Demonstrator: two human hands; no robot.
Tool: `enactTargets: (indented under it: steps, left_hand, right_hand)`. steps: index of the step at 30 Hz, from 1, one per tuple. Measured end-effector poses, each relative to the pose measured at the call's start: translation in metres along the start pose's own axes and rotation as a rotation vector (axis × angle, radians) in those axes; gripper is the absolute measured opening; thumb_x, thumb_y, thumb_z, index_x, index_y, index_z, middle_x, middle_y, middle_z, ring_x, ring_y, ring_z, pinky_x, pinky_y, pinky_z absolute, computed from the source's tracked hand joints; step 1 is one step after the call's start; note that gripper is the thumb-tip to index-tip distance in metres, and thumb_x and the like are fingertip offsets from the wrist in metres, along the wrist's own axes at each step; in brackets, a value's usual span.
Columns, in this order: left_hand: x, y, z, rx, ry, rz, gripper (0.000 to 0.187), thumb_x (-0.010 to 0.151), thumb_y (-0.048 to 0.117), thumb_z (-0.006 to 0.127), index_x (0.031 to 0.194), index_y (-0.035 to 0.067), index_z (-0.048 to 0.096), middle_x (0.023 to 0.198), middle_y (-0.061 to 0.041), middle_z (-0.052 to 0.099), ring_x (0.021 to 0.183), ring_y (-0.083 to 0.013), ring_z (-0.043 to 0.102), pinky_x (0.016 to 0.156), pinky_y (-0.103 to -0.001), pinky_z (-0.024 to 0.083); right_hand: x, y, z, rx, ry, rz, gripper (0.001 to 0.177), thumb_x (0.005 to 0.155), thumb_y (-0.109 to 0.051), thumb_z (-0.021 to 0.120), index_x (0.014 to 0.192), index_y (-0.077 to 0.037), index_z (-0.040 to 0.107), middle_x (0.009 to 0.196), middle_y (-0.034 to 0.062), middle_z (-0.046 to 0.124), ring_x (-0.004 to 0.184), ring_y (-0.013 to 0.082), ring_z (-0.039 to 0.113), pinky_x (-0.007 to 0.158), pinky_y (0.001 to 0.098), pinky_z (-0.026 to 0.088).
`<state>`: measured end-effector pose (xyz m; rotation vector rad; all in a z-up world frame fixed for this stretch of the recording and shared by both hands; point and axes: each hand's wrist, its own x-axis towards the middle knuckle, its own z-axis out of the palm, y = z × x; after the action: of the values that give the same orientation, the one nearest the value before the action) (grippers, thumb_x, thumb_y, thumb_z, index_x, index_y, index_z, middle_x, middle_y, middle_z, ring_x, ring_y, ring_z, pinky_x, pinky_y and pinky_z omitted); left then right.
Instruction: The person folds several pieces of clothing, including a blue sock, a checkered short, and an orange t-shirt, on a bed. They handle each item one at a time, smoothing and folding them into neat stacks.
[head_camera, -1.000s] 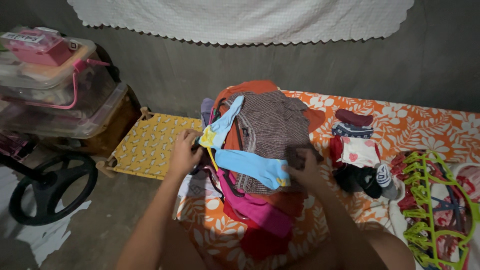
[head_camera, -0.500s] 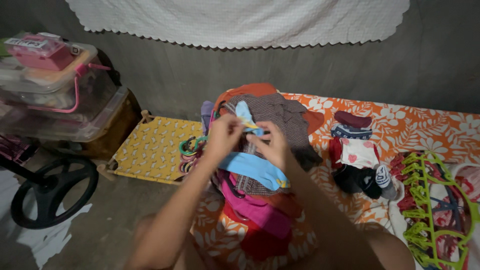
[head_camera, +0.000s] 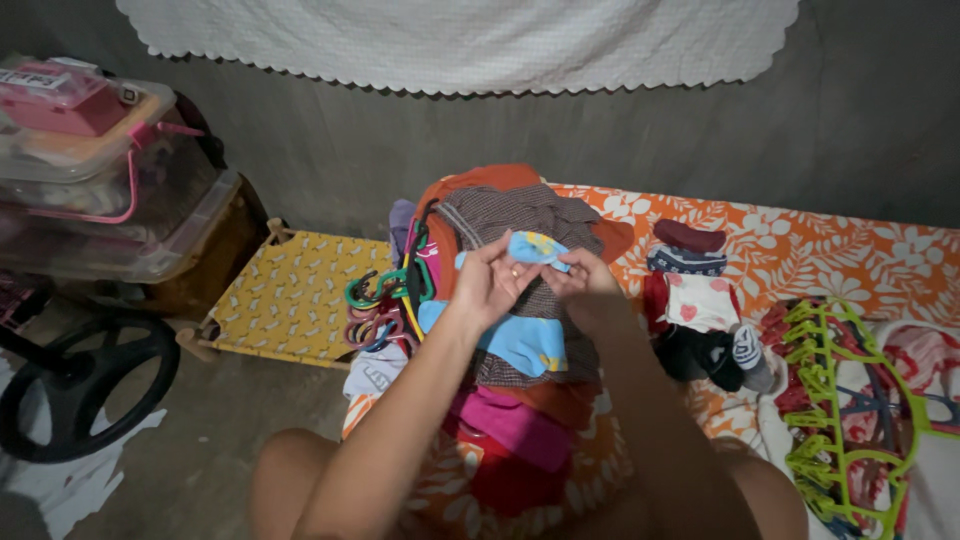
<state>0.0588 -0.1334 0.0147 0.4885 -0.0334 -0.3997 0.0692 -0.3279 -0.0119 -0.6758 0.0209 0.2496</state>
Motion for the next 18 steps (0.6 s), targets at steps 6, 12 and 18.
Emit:
enactTargets:
  steps: [6, 12, 18]
  left_hand:
    - [0.016, -0.014, 0.006, 0.302, 0.047, 0.154, 0.028, 0.104, 0.028, 0.058, 0.109, 0.002, 0.066, 0.099, -0.008, 0.072, 0.091, -0.0188, 0.068, 0.082, -0.032, 0.055]
    - [0.004, -0.021, 0.025, 0.713, -0.027, 0.403, 0.028, 0.104, 0.025, 0.059, 0.114, 0.000, 0.069, 0.099, -0.002, 0.071, 0.090, -0.0070, 0.065, 0.082, -0.023, 0.052]
    - [-0.012, -0.015, 0.048, 0.979, -0.001, 0.500, 0.029, 0.082, 0.003, 0.075, 0.107, 0.004, 0.060, 0.089, -0.001, 0.071, 0.081, -0.0090, 0.066, 0.071, -0.026, 0.053]
  right_hand:
    - [-0.024, 0.004, 0.012, -0.467, -0.353, -0.330, 0.031, 0.089, -0.007, 0.060, 0.118, 0.002, 0.052, 0.118, 0.0147, 0.062, 0.113, 0.0220, 0.064, 0.100, 0.0351, 0.054]
    - [-0.028, -0.004, 0.018, -1.034, 0.017, -0.477, 0.012, 0.101, -0.011, 0.069, 0.096, -0.001, 0.066, 0.089, 0.0100, 0.059, 0.079, 0.0132, 0.052, 0.066, 0.0260, 0.041]
    - [-0.028, -0.024, 0.026, -0.668, -0.012, -0.483, 0.010, 0.096, 0.000, 0.060, 0.091, -0.003, 0.052, 0.086, 0.0051, 0.063, 0.078, 0.0100, 0.063, 0.068, 0.0249, 0.051]
